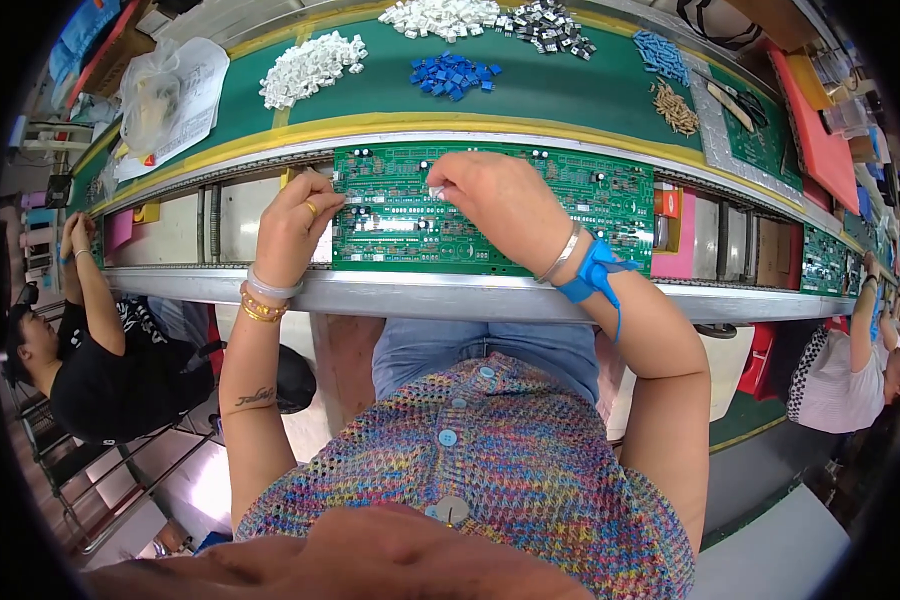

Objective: The person assembles circuit boards along an assembly line by picking electronic components from piles on the workbench and inserting them into the boards by hand.

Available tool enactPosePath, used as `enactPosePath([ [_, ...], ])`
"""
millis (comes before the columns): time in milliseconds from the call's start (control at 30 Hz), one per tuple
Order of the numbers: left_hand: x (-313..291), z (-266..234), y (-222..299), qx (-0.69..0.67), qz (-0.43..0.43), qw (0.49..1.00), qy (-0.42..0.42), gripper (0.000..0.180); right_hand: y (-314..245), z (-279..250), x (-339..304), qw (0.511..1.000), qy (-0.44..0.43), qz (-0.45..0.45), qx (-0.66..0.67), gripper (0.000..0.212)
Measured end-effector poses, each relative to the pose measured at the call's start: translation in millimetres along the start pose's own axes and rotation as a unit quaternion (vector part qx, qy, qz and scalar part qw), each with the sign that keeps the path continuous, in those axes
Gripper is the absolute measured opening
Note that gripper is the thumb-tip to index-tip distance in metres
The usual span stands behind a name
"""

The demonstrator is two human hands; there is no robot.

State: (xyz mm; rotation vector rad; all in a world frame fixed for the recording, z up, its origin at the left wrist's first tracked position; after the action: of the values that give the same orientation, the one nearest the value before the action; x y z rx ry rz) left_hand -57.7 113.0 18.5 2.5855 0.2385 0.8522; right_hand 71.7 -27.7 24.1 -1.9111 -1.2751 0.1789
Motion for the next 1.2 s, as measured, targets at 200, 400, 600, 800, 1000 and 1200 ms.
enactPosePath([
  [200,0,-18,-3,0.023,-0.034,0.999,0.025,0.019,-13,21,2,0.997,0.043,-0.067,-0.017,0.009],
  [400,-12,-32,-7,0.048,-0.054,0.996,0.057,0.015,-9,33,1,0.994,0.06,-0.088,-0.032,0.014],
  [600,-18,-34,-7,0.038,-0.061,0.996,0.06,0.016,-19,36,3,0.983,0.079,-0.148,-0.067,0.013],
  [800,-16,-33,-3,0.031,-0.059,0.996,0.06,0.015,-24,43,1,0.978,0.061,-0.169,-0.107,0.012],
  [1000,-11,-30,-5,0.039,-0.058,0.996,0.052,0.014,-19,28,5,0.979,0.061,-0.16,-0.113,0.017],
  [1200,45,1,-18,-0.099,-0.125,0.987,0.019,0.012,43,-42,77,0.976,0.111,0.054,-0.177,0.014],
])
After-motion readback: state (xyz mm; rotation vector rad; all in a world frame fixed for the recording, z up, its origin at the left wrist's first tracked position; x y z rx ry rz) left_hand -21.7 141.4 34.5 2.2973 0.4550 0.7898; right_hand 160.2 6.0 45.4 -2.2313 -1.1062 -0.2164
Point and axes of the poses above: each hand's wrist, its own x-axis towards the middle knuckle, its own z-axis out of the palm, y = z × x, the point moved 8 cm from there along x, towards the middle knuckle, and after that the axes turned 14 degrees about y, right-handed, at the moved point
